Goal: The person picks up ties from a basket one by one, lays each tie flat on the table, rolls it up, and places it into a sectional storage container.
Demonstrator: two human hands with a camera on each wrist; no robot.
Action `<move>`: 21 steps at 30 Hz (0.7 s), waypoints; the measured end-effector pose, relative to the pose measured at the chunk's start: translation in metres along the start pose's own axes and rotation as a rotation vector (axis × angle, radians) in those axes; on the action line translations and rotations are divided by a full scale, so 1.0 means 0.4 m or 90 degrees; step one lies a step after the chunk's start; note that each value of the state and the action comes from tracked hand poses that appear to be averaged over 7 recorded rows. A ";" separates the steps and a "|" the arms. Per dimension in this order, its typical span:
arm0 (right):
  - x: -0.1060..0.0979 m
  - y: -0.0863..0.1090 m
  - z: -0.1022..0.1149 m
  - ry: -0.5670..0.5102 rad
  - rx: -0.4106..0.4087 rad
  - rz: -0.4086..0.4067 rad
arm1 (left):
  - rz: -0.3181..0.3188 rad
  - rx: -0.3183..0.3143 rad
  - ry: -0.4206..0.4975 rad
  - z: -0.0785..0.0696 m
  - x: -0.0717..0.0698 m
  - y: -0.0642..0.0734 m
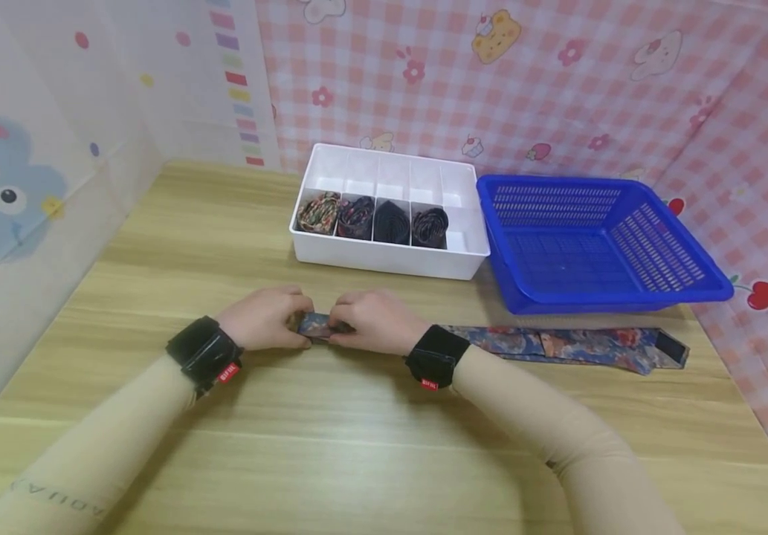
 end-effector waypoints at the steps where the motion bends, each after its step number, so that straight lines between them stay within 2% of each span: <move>1: 0.000 0.002 0.000 0.010 -0.005 0.002 | 0.000 0.000 -0.004 0.000 -0.002 0.001; 7: -0.002 0.012 0.014 0.082 -0.032 -0.017 | 0.022 -0.015 -0.001 0.003 -0.012 0.003; 9: -0.001 0.012 0.016 0.078 -0.020 -0.018 | 0.033 -0.036 0.009 0.009 -0.018 0.002; 11: 0.006 0.012 0.011 0.039 0.013 -0.003 | 0.037 -0.057 0.020 0.011 -0.029 -0.001; 13: 0.017 0.011 -0.001 -0.032 0.071 0.024 | 0.028 -0.065 0.024 0.007 -0.043 -0.010; 17: 0.038 0.022 -0.047 -0.230 0.273 0.074 | 0.001 -0.030 0.037 -0.024 -0.060 -0.038; 19: 0.043 0.037 -0.070 -0.327 0.378 0.082 | -0.003 -0.010 0.064 -0.045 -0.060 -0.047; 21: 0.045 0.054 -0.091 -0.386 0.455 0.085 | 0.005 0.003 0.110 -0.065 -0.055 -0.053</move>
Point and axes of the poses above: each hand's wrist, its own y-axis away from the middle knuckle, its own x-axis out of the palm, z = x × y, the point moved 8 cm from there along -y, towards the middle knuckle, and after that the axes turned 13 degrees about -z, right-handed, at the moved point
